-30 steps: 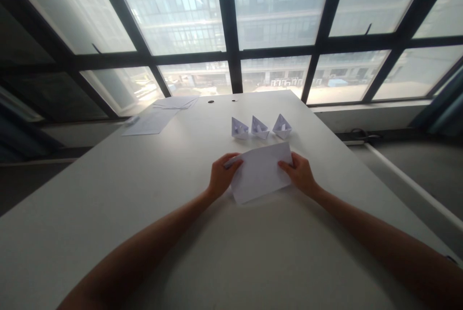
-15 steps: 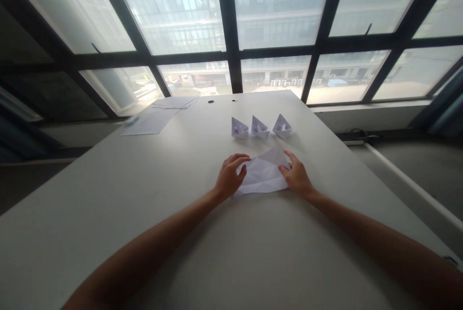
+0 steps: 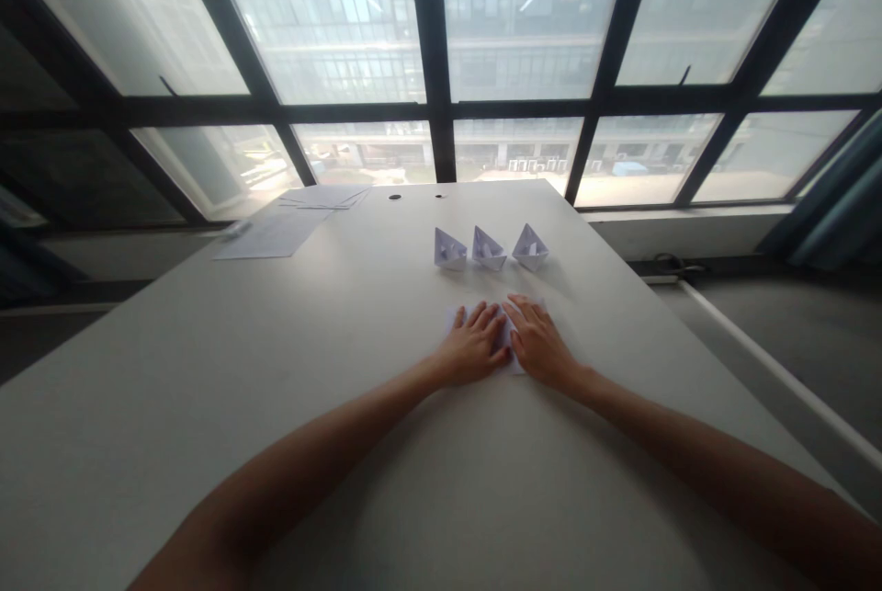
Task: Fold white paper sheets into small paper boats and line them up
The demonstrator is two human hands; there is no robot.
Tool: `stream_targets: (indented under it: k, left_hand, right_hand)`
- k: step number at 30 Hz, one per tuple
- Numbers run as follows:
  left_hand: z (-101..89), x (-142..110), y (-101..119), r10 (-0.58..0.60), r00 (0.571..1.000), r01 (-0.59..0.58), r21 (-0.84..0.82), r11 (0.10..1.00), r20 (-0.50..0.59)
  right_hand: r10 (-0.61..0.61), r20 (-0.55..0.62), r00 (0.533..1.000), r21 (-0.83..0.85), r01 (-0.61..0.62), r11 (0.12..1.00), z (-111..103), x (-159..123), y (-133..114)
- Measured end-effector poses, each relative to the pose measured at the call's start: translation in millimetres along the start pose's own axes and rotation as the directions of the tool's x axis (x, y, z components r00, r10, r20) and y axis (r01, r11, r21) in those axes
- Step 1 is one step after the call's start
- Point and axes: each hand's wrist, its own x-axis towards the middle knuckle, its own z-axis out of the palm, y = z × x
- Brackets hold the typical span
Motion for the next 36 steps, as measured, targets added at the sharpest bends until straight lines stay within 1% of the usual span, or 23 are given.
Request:
stream_targets:
  k: [2,4,6,8,12,16,20,26,29,32,34,36]
  left_hand:
    - [3.0,3.7,4.4,0.031,0.998,-0.032,-0.017,0.999,-0.046]
    - [5.1,4.9,5.5,0.060,0.997,-0.061,-0.023,0.998,-0.057]
    - [5.6,4.7,4.1,0.069,0.996,-0.070,-0.020,0.997,-0.057]
    - [4.9,4.0,2.3,0.069,0.996,-0.069,-0.013,0.998,-0.052]
    - [3.9,3.6,2.1,0.064,0.997,-0.063,0.005,0.998,-0.038]
    - [7.2,5.0,1.9,0.045,0.998,-0.045,0.014,0.999,-0.031]
    - [8.8,1.9,-5.9,0.019,1.000,-0.018,0.021,1.000,-0.009]
    - [2.5,-9.6,-17.8,-0.106,0.994,0.105,0.041,0.994,0.004]
    - [3.6,-10.6,-17.8,-0.148,0.989,0.148,0.049,0.988,-0.023]
    - [6.7,-9.2,-16.9,-0.172,0.983,0.176,0.059,0.983,-0.062]
    - [7.3,-8.5,-16.6,-0.157,0.985,0.162,0.062,0.985,-0.076]
    - [6.1,-8.2,-16.5,-0.081,0.995,0.084,0.058,0.995,-0.062]
  right_hand:
    - [-0.022,0.102,0.995,0.031,0.019,0.999,8.3,5.2,1.3]
    - [-0.012,0.176,0.984,0.044,0.004,0.999,14.9,11.1,2.5]
    - [0.006,0.227,0.974,0.033,-0.014,0.999,18.7,15.9,3.2]
    - [0.020,0.252,0.967,0.006,-0.022,1.000,19.9,18.2,3.3]
    - [0.067,0.258,0.964,-0.067,-0.051,0.996,18.6,15.7,3.1]
    - [0.093,0.260,0.961,-0.106,-0.067,0.992,16.6,11.5,4.4]
    - [0.120,0.258,0.959,-0.124,-0.090,0.988,15.4,8.7,7.9]
    - [0.203,0.244,0.948,-0.156,-0.168,0.973,13.7,5.8,14.8]
    - [0.228,0.237,0.944,-0.158,-0.193,0.968,12.8,6.5,16.5]
    - [0.225,0.236,0.945,-0.147,-0.194,0.970,11.5,8.1,15.9]
    - [0.223,0.227,0.948,-0.148,-0.193,0.970,10.0,9.2,13.8]
    - [0.209,0.196,0.958,-0.153,-0.181,0.972,8.2,10.2,10.7]
